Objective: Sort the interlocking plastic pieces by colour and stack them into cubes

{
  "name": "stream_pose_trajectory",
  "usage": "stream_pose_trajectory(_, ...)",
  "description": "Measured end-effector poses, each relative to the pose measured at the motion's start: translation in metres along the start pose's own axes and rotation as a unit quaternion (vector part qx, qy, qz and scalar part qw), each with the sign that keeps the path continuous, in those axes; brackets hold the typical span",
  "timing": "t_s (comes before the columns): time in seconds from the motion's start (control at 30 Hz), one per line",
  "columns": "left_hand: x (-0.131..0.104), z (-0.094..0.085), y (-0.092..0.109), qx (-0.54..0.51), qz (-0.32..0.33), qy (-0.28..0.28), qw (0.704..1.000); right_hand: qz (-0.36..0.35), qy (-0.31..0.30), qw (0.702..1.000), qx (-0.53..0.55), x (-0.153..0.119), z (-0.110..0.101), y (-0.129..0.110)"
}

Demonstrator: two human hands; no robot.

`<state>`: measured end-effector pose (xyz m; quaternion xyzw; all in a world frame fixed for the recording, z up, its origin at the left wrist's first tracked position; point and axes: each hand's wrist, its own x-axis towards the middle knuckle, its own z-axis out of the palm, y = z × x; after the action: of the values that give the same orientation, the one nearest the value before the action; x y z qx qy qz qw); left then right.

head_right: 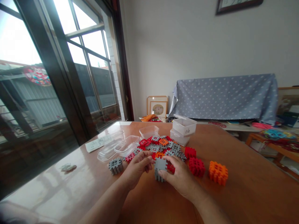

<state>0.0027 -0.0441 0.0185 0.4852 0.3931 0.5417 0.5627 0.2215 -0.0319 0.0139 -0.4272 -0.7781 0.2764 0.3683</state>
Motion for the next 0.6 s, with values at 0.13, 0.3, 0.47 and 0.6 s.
stream_pose_trajectory(0.13,0.007,-0.016,0.006,0.028,0.044,0.112,0.992,0.013,0.0,0.999,-0.053,0.004,-0.004,0.012)
stream_pose_trajectory(0.3,0.011,-0.03,0.011,0.039,0.101,0.207,0.972,0.013,-0.045,0.994,-0.099,0.002,0.0,0.016)
stream_pose_trajectory(0.47,0.011,-0.04,0.017,0.043,0.127,0.277,0.951,0.026,-0.072,0.99,-0.121,-0.001,0.002,0.02)
stream_pose_trajectory(0.6,0.012,-0.048,0.018,0.09,0.134,0.313,0.936,0.032,-0.075,0.988,-0.131,-0.001,0.002,0.021)
